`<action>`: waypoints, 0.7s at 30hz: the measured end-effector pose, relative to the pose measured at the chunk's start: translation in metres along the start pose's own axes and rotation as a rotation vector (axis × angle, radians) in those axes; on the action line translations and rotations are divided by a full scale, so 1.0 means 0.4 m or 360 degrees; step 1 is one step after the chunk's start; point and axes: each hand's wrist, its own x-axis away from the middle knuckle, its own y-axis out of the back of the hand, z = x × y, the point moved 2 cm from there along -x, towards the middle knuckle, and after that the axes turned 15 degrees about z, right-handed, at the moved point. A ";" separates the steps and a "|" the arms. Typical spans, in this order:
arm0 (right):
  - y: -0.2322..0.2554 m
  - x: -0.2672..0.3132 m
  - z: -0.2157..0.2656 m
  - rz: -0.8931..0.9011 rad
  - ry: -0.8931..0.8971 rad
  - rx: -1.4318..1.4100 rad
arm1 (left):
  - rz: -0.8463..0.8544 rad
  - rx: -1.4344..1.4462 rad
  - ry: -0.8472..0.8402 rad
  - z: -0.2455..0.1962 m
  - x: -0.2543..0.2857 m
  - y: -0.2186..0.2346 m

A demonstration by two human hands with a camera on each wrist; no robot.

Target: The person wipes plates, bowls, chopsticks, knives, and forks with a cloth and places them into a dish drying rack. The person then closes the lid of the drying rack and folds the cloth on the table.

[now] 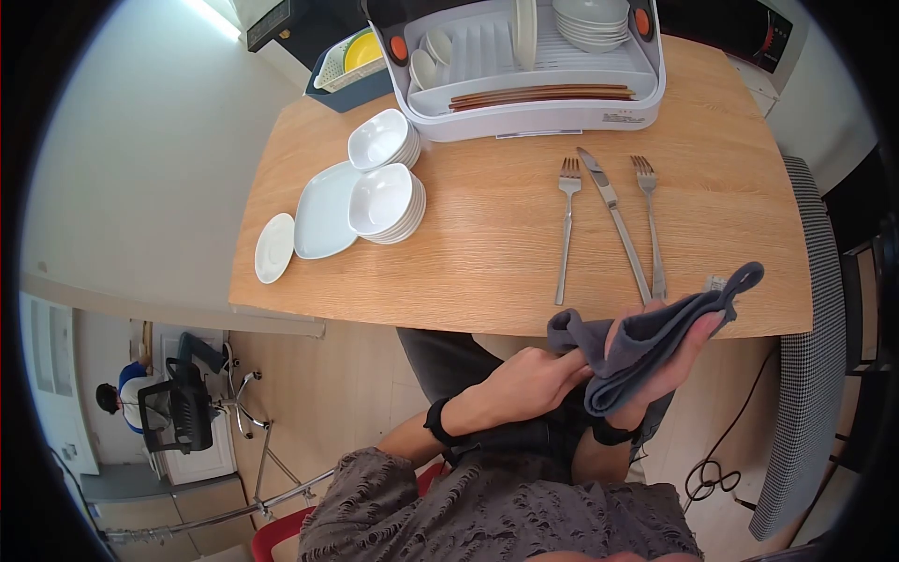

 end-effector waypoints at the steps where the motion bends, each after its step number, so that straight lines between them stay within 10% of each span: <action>1: 0.004 0.000 -0.004 -0.0153 0.0011 0.0092 | 0.0016 0.0037 0.0028 -0.001 0.002 0.001; 21: 0.079 -0.013 0.055 -0.0518 0.0253 0.0206 | 0.0022 -0.0416 0.0044 0.032 0.081 0.053</action>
